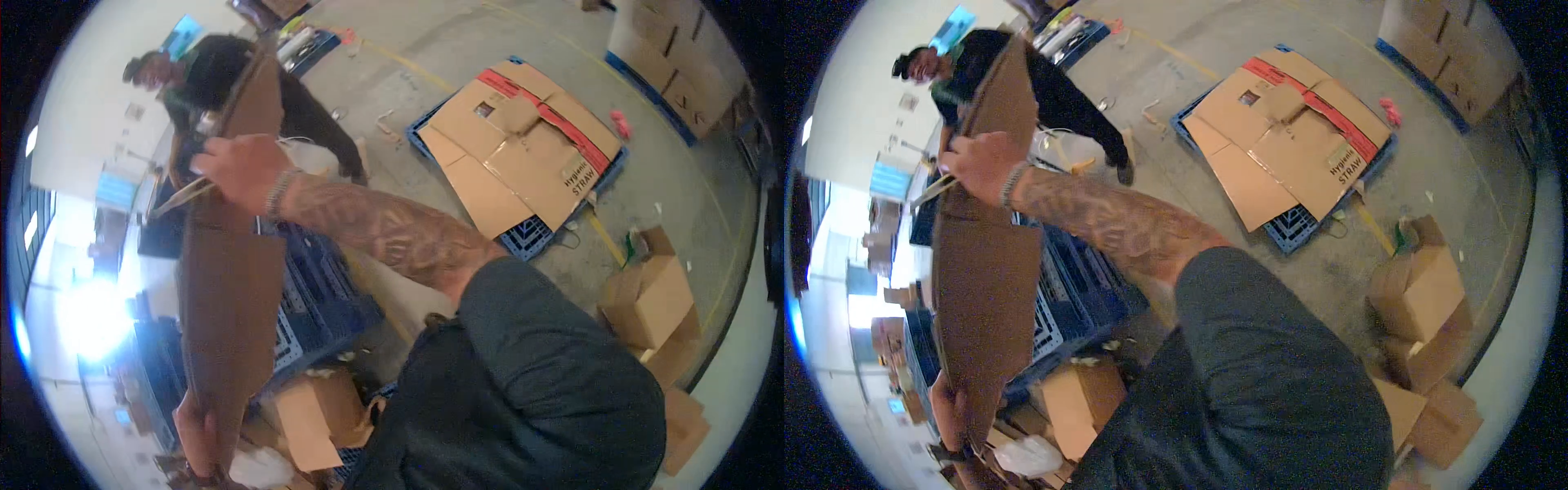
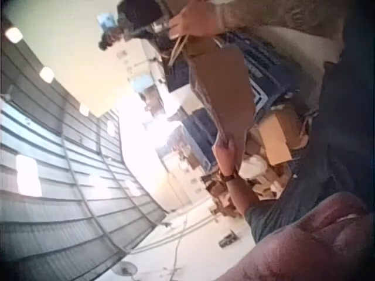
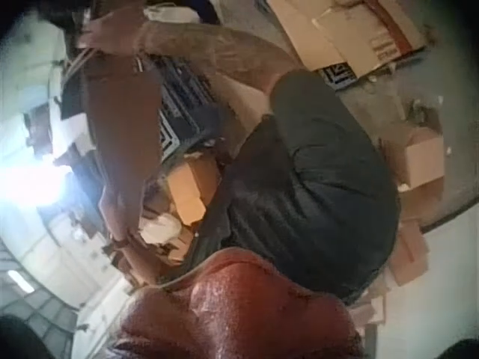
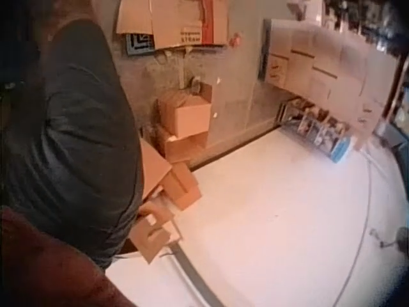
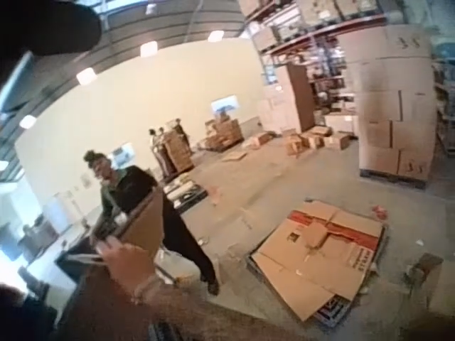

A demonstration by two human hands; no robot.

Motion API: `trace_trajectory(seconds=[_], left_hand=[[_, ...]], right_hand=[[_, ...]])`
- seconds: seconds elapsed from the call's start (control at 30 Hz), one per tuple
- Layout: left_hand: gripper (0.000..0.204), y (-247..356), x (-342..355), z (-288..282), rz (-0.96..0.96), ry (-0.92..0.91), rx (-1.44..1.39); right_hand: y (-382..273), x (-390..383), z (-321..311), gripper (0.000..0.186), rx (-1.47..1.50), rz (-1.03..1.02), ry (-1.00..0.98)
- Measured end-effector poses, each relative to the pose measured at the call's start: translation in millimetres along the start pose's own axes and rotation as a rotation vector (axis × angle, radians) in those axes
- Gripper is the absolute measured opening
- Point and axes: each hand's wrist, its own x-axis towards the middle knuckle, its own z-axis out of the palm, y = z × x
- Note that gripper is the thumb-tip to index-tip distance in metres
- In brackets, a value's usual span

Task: The recorder uses a utility knife to open various cardboard boxes and break them down into flat pieces.

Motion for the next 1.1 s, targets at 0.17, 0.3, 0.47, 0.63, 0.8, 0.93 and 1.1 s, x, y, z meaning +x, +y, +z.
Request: trace_trajectory(seconds=[0.17,0.3,0.47,0.63,0.8,0.93,1.1], left_hand=[[0.032,75,52,-16,0.071,-0.101,-0.056],[0.030,93,88,2,0.296,-0.169,-0.033],[0.033,109,101,12,0.455,-0.198,-0.161],[0.036,133,131,30,0.641,-0.293,-0.106],[0.030,173,193,71,0.729,-0.303,-0.181],[0.051,248,239,106,0.798,0.135,-0.167],[0.070,328,267,141,0.735,0.377,-0.418]], right_hand=[[61,-80,-108,0.008,-0.523,0.059,-0.062],[88,-160,-207,0.028,-0.571,0.172,-0.507],[69,-207,-245,0.028,-0.463,0.222,-0.821],[43,-262,-288,0.029,-0.312,0.351,-0.835],[22,-295,-347,0.035,-0.372,0.479,-0.571],[49,-311,-389,0.033,-0.503,0.488,-0.376],[113,-300,-457,0.028,-0.686,0.608,-0.219]])
